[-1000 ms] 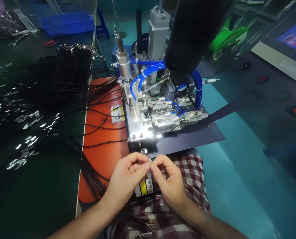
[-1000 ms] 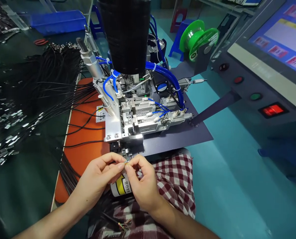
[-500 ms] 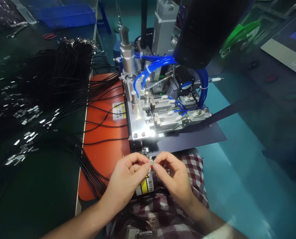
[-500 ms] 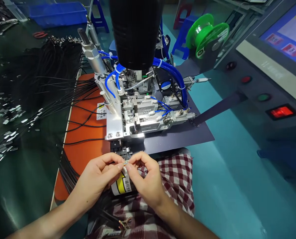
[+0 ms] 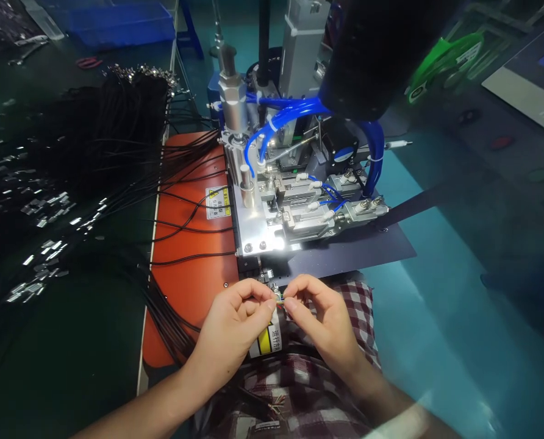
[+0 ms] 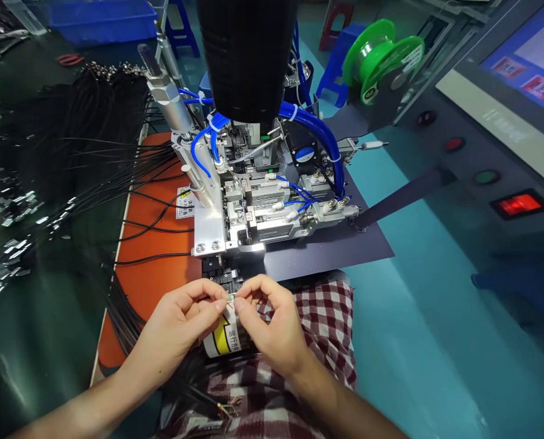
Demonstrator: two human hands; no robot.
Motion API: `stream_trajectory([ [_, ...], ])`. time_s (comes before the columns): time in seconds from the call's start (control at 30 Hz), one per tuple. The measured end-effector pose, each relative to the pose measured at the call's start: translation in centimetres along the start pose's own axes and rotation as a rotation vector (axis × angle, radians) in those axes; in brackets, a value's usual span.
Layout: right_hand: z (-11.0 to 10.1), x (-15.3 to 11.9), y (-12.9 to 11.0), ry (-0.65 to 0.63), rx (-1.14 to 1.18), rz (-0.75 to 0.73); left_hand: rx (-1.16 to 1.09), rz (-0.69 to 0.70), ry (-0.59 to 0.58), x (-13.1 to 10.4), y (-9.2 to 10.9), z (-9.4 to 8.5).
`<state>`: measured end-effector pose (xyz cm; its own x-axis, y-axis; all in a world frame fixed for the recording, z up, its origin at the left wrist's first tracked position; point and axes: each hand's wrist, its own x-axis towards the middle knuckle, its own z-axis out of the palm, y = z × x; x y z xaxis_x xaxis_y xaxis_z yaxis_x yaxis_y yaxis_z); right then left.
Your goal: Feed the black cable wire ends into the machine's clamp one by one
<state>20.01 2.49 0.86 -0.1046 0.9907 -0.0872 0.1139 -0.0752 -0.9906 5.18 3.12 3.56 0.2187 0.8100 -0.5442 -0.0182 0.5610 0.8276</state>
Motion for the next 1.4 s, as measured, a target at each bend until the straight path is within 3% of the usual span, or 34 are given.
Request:
stream_trajectory([
  [0.17,-0.2,0.1,-0.2,-0.02,-0.089,-0.07,0.007,0.024,0.012,0.0,0.3,0.2],
  [0.4,-1.3,0.1,-0.8,-0.059,-0.478,-0.362,0.049,0.035,0.021,-0.1,0.5,0.4],
  [0.5,-1.6,0.3,-1.0,-0.082,-0.542,-0.408,0.103,0.058,0.011,0.0,0.3,0.4],
  [0.77,-1.3,0.2,-0.9,-0.107,-0.316,-0.152,0.211,0.057,0.002,0.1,0.2,0.3],
  [1.0,-1.8,0.1,-1.6,-0.149,-0.523,-0.344,0.25,0.119,0.007,-0.1,0.1,0.1],
  [1.1,-1.9,0.3,-1.8,-0.158,-0.551,-0.357,0.293,0.141,-0.006,-0.1,-0.1,0.0],
  [1.4,-2.1,0.4,-1.0,-0.082,-0.24,-0.071,0.277,0.11,0.0,0.0,0.3,0.1],
])
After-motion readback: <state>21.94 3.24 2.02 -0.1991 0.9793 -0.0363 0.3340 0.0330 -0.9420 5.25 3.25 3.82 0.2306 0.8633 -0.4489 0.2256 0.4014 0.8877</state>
